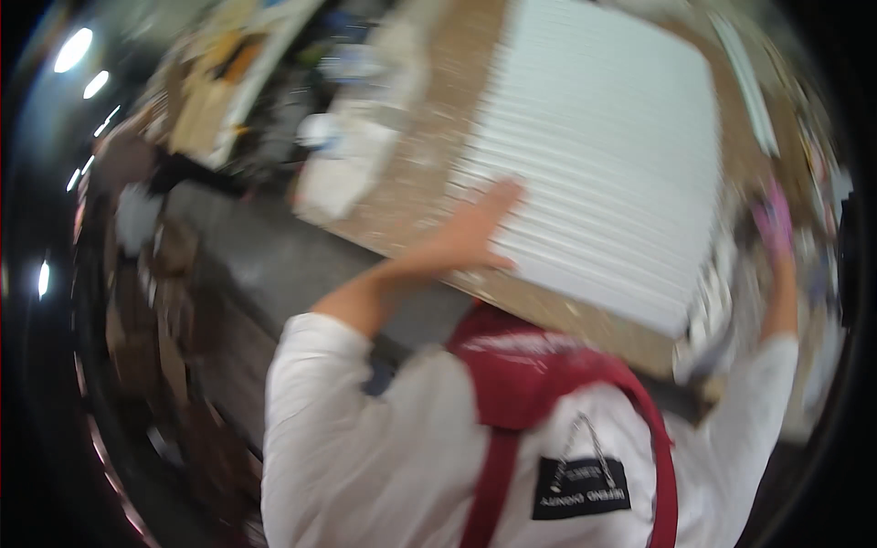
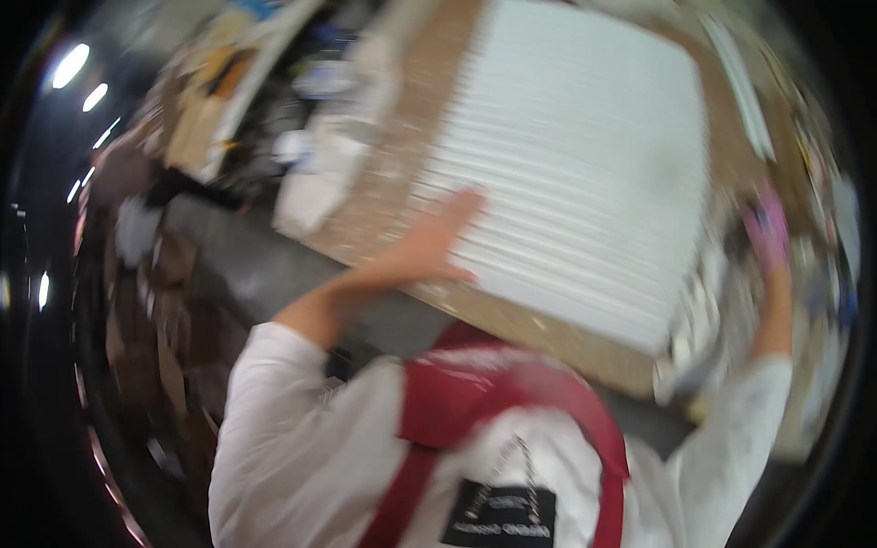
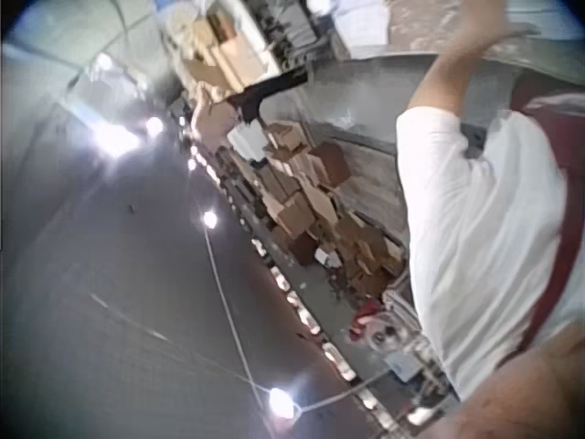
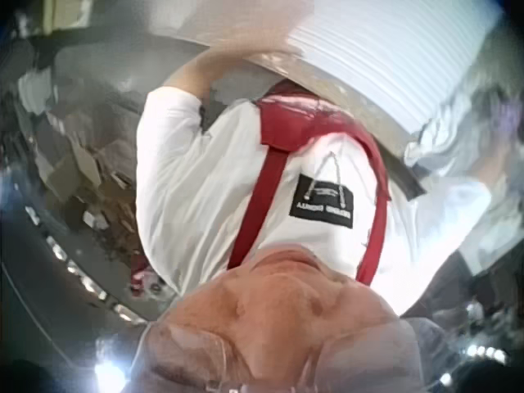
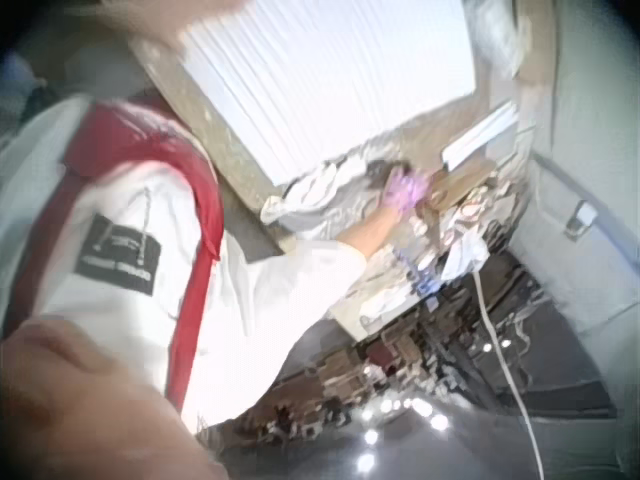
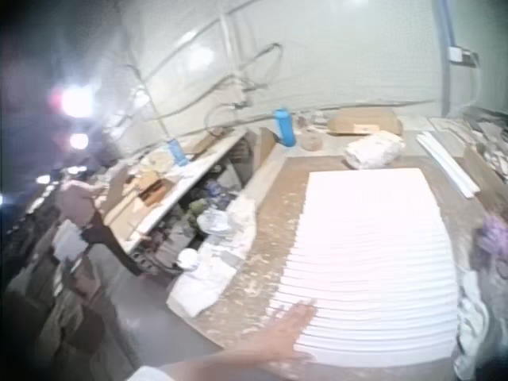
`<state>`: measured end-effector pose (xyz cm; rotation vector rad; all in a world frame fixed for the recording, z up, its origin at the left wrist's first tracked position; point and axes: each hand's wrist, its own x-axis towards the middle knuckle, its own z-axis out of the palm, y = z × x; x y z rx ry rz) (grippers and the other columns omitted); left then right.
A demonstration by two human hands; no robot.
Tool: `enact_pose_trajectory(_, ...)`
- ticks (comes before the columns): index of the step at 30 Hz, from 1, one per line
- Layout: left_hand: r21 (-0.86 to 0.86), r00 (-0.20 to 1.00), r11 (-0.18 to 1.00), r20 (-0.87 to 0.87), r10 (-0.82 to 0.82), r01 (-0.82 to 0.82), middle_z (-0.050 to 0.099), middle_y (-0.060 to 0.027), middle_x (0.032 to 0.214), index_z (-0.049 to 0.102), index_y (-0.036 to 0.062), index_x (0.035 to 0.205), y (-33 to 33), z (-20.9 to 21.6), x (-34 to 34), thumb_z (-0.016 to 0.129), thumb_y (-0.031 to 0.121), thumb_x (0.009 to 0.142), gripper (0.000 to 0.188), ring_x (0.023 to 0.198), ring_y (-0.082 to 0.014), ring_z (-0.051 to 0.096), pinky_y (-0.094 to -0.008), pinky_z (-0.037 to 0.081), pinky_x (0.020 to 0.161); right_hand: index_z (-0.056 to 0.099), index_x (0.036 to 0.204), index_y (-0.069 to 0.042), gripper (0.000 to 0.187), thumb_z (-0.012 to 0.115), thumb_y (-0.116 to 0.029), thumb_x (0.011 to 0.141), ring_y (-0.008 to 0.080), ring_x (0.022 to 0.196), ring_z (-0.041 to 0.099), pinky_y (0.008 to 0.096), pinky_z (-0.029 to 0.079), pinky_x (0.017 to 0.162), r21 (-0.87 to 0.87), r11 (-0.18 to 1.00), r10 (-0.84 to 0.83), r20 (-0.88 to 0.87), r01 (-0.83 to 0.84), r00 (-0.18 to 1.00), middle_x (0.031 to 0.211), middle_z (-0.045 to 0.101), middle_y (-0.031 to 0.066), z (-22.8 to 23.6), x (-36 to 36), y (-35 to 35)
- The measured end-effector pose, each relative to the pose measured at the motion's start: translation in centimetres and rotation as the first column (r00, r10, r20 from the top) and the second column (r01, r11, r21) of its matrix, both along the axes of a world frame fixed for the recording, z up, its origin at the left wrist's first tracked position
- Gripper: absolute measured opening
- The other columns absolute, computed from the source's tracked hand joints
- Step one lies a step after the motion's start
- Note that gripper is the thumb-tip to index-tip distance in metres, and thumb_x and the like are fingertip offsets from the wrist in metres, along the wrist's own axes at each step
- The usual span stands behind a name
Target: The person cleans a set of white furniture slats on a workbench by wiping them with a cloth, applying a liquid from a bottle to the cloth, and using a sanding block to smooth the surfaces.
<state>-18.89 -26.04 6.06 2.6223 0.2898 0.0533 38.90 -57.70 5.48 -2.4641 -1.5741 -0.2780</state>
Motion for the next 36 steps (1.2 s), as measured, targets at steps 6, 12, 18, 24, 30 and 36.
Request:
enact_pose_trajectory(6, 0.217, 0.993, 0.972, 0.055, -0.107, 0.093, 0.019, -0.0150, 0.156, 0.022, 0.0018, 0.148, 0.5, -0.9, 2.1, 0.073, 0.064, 0.058, 0.121, 0.144, -0.0314, 0.017, -0.0507, 0.015, 0.113, 0.034, 0.143, -0.002, 0.058, 0.053, -0.021, 0.091, 0.0311, 0.133, 0.038, 0.0400, 0.029, 0.112, -0.400, 0.716, -0.568, 0.141, 0.572, 0.811, 0.145, 0.039, 0.0189, -8.6, 7.3, -11.7)
enact_pose_trajectory(12, 0.217, 0.994, 0.975, 0.084, -0.074, 0.054, 0.018, -0.0140, 0.156, 0.024, 0.0021, 0.148, -0.2, -2.1, 0.1, 0.065, 0.073, 0.063, 0.118, 0.144, -0.0306, 0.014, -0.0510, 0.011, 0.114, 0.034, 0.143, -0.002, 0.058, 0.053, -0.021, 0.091, 0.0312, 0.133, 0.038, 0.0400, 0.029, 0.112, 0.075, 0.985, -0.133, -0.238, 0.155, 0.962, 0.145, 0.039, 0.0188, 2.5, -16.6, 9.1)
enact_pose_trajectory(18, 0.280, 0.989, 0.959, 0.124, -0.083, 0.045, 0.019, -0.0132, 0.156, 0.027, 0.0031, 0.147, 0.1, -3.8, 1.7, 0.057, 0.080, 0.066, 0.117, 0.144, -0.0305, 0.016, -0.0533, 0.011, 0.113, 0.035, 0.143, -0.002, 0.058, 0.053, -0.021, 0.091, 0.0313, 0.133, 0.038, 0.0400, 0.029, 0.112, 0.132, 0.968, 0.244, -0.342, -0.211, 0.907, 0.145, 0.039, 0.0187, 2.8, -26.0, 21.1)
enact_pose_trajectory(24, 0.384, 0.991, 0.922, 0.098, -0.094, 0.050, 0.019, -0.0081, 0.157, 0.026, 0.0077, 0.149, 1.0, -5.6, 3.5, 0.045, 0.087, 0.068, 0.115, 0.144, -0.0298, 0.016, -0.0543, 0.013, 0.112, 0.035, 0.143, -0.003, 0.058, 0.053, -0.022, 0.091, 0.0314, 0.133, 0.038, 0.0400, 0.029, 0.112, 0.114, 0.908, 0.415, -0.385, -0.404, 0.824, 0.145, 0.039, 0.0186, 1.4, -31.4, 29.3)
enact_pose_trajectory(30, 0.458, 0.997, 0.887, 0.019, -0.077, 0.060, 0.018, -0.0064, 0.157, 0.023, 0.0087, 0.150, 1.3, -5.7, 4.1, 0.042, 0.088, 0.069, 0.115, 0.144, -0.0285, 0.013, -0.0570, 0.012, 0.112, 0.035, 0.143, -0.003, 0.058, 0.053, -0.022, 0.092, 0.0314, 0.133, 0.038, 0.0400, 0.029, 0.112, 0.071, 0.857, 0.491, -0.412, -0.510, 0.767, 0.145, 0.039, 0.0185, -0.3, -36.0, 35.6)
enact_pose_trajectory(36, 0.588, 0.998, 0.809, 0.042, -0.045, 0.012, 0.023, -0.0018, 0.155, 0.026, 0.0146, 0.149, 1.6, -6.6, 4.7, 0.036, 0.090, 0.069, 0.110, 0.141, -0.0234, 0.024, -0.0583, 0.021, 0.108, 0.035, 0.143, -0.003, 0.058, 0.053, -0.023, 0.092, 0.0315, 0.133, 0.038, 0.0400, 0.030, 0.112, 0.019, 0.825, 0.517, -0.428, -0.564, 0.741, 0.145, 0.038, 0.0183, -2.3, -39.9, 40.8)
